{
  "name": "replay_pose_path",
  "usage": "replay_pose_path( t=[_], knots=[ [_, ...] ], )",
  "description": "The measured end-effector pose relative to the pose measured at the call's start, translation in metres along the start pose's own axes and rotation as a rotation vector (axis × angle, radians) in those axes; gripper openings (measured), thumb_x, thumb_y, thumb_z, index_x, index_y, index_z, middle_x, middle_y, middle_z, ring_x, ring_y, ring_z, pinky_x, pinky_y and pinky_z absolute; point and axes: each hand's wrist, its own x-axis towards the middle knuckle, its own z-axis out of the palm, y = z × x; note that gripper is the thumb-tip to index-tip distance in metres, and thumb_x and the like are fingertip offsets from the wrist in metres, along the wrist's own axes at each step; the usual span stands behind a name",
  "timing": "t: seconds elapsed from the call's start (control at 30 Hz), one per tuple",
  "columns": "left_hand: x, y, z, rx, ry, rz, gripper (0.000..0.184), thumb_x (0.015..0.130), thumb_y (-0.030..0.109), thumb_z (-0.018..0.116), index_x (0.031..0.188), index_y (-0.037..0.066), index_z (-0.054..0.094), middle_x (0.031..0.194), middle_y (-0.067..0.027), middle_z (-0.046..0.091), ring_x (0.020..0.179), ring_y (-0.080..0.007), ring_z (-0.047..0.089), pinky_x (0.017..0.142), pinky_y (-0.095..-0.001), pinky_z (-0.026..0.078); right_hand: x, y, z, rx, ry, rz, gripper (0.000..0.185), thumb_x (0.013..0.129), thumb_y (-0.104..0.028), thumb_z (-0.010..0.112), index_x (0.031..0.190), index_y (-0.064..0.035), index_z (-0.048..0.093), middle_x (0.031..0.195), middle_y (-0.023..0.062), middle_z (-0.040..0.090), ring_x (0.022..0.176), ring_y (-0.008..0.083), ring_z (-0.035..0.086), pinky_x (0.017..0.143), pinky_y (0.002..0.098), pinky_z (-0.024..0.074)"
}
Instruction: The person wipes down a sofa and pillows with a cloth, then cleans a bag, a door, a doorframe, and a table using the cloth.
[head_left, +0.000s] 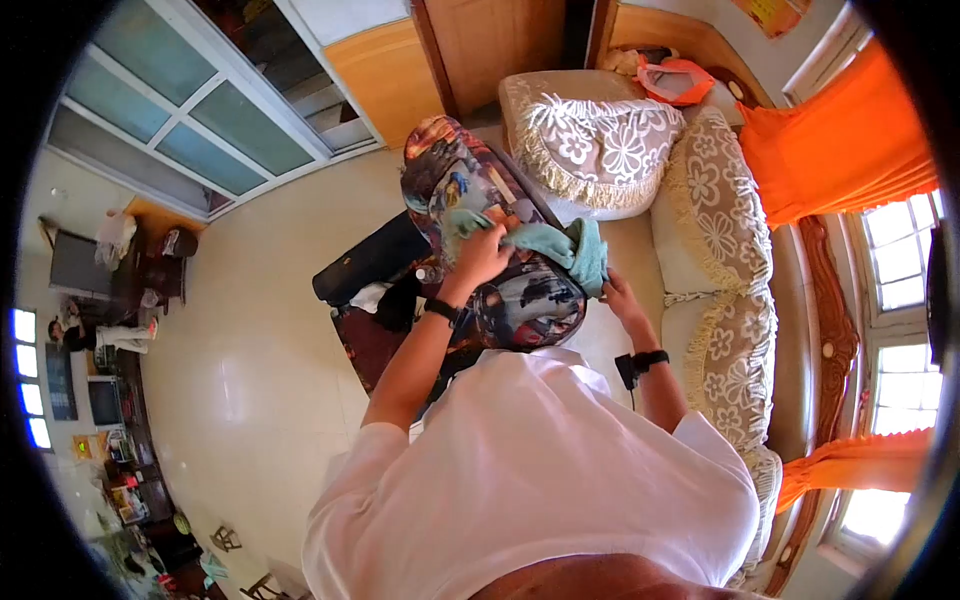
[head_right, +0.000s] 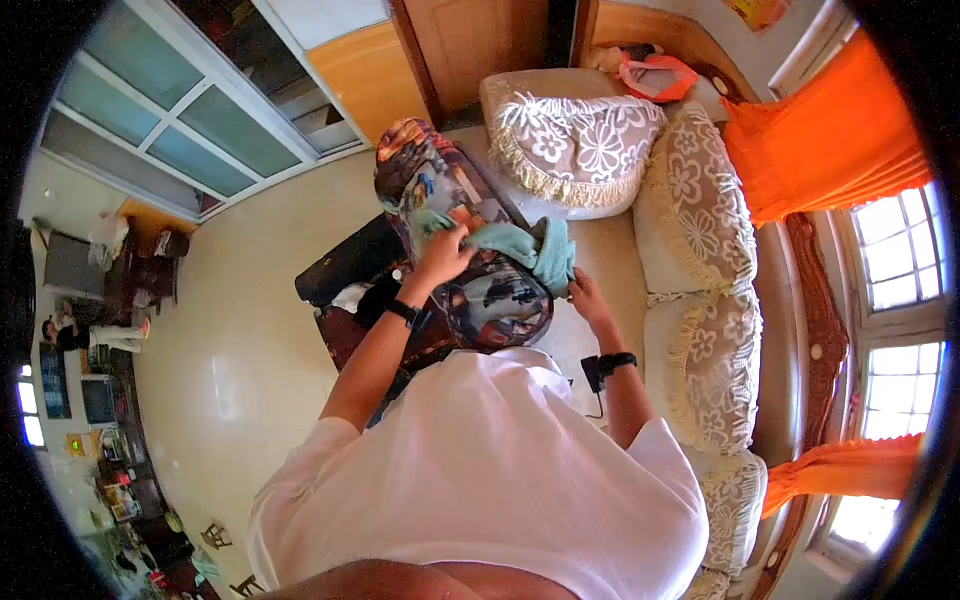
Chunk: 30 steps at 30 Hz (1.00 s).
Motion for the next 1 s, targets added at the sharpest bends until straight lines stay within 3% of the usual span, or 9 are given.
replay_pose_path(
  t=[0.13, 0.27, 0.33, 0.4, 0.6, 0.73, 0.8, 0.83, 1.0],
  knots=[
    [-0.057, 0.009, 0.017, -0.095, -0.239, 0.105, 0.031, 0.083, 0.026, 0.069, 0.093, -0.001, 0.059, 0.08, -0.0221, 0.062, 0.076, -0.0394, 0.061, 0.066, -0.0456, 0.047, 0.011, -0.031, 0.019, 0.173, 0.129, 0.112, 0.053, 0.1, -0.035, 0.041, 0.139, 0.0003, 0.041, 0.133, 0.0168, 0.051, 0.116, 0.0239, 0.053, 0.094, 0.0359, 0.0447],
    [-0.075, -0.012, 0.012, -0.318, -0.21, -0.015, 0.046, 0.086, 0.039, 0.069, 0.101, -0.004, 0.06, 0.092, -0.0177, 0.066, 0.078, -0.0266, 0.065, 0.071, -0.038, 0.049, 0.063, -0.053, 0.044, -0.252, 0.118, -0.088, 0.06, 0.095, -0.041, 0.043, 0.133, 0.0058, 0.043, 0.122, 0.0256, 0.054, 0.119, 0.0397, 0.048, 0.101, 0.0401, 0.0366],
    [-0.078, -0.011, -0.006, -0.576, -0.292, -0.283, 0.054, 0.084, 0.043, 0.068, 0.102, -0.007, 0.06, 0.086, -0.018, 0.065, 0.076, -0.0243, 0.065, 0.067, -0.0366, 0.049, 0.085, -0.058, 0.063, -0.316, 0.144, -0.164, 0.058, 0.094, -0.041, 0.044, 0.13, 0.0055, 0.045, 0.116, 0.0282, 0.055, 0.116, 0.0432, 0.047, 0.1, 0.0421, 0.0367],
    [-0.077, -0.051, 0.014, -0.267, -0.146, -0.167, 0.05, 0.089, 0.044, 0.065, 0.094, -0.005, 0.061, 0.078, -0.0128, 0.059, 0.066, -0.0167, 0.054, 0.062, -0.0371, 0.044, 0.096, -0.068, 0.067, -0.376, 0.165, -0.247, 0.057, 0.093, -0.041, 0.044, 0.127, 0.0053, 0.048, 0.11, 0.0309, 0.056, 0.113, 0.0466, 0.047, 0.099, 0.0441, 0.0369],
    [-0.096, -0.028, 0.031, -0.522, 0.086, -0.289, 0.046, 0.089, 0.036, 0.063, 0.067, -0.003, 0.052, 0.054, -0.0062, 0.035, 0.052, -0.017, 0.04, 0.052, -0.0392, 0.033, 0.109, -0.055, 0.061, -0.419, 0.153, -0.235, 0.05, 0.093, -0.037, 0.043, 0.115, 0.007, 0.052, 0.101, 0.0345, 0.055, 0.1, 0.0491, 0.047, 0.093, 0.0504, 0.0375],
    [-0.101, -0.026, 0.026, -0.364, -0.038, -0.302, 0.047, 0.087, 0.04, 0.062, 0.078, -0.006, 0.059, 0.062, -0.0161, 0.054, 0.057, -0.0241, 0.054, 0.055, -0.0419, 0.041, 0.095, -0.042, 0.053, -0.483, 0.138, -0.42, 0.042, 0.092, -0.027, 0.045, 0.108, 0.0109, 0.053, 0.097, 0.0317, 0.052, 0.096, 0.0478, 0.048, 0.089, 0.0525, 0.0389],
    [-0.106, -0.016, 0.013, -0.359, -0.23, -0.35, 0.044, 0.092, 0.036, 0.059, 0.07, -0.002, 0.06, 0.053, -0.0043, 0.028, 0.048, -0.0136, 0.033, 0.048, -0.0365, 0.028, 0.075, -0.044, 0.044, -0.566, 0.131, -0.413, 0.039, 0.092, -0.025, 0.046, 0.104, 0.0108, 0.054, 0.097, 0.0314, 0.052, 0.095, 0.0476, 0.048, 0.087, 0.0527, 0.0397],
    [-0.106, -0.014, 0.01, -0.503, -0.426, -0.414, 0.041, 0.092, 0.039, 0.061, 0.076, 0.001, 0.066, 0.054, 0.0002, 0.033, 0.048, -0.0105, 0.034, 0.048, -0.0351, 0.026, 0.065, -0.045, 0.039, -0.647, 0.136, -0.402, 0.036, 0.092, -0.024, 0.047, 0.1, 0.0106, 0.055, 0.096, 0.0312, 0.052, 0.094, 0.0473, 0.049, 0.085, 0.0528, 0.0406],
    [-0.098, 0.054, -0.061, -0.826, -0.493, -0.415, 0.04, 0.087, 0.042, 0.068, 0.093, 0.002, 0.065, 0.085, 0.0027, 0.059, 0.074, -0.009, 0.05, 0.067, -0.0283, 0.044, 0.058, -0.019, 0.018, -0.686, 0.093, -0.31, 0.03, 0.092, -0.021, 0.048, 0.093, 0.0083, 0.056, 0.101, 0.0316, 0.055, 0.095, 0.0484, 0.053, 0.085, 0.0522, 0.0422]
  ],
)
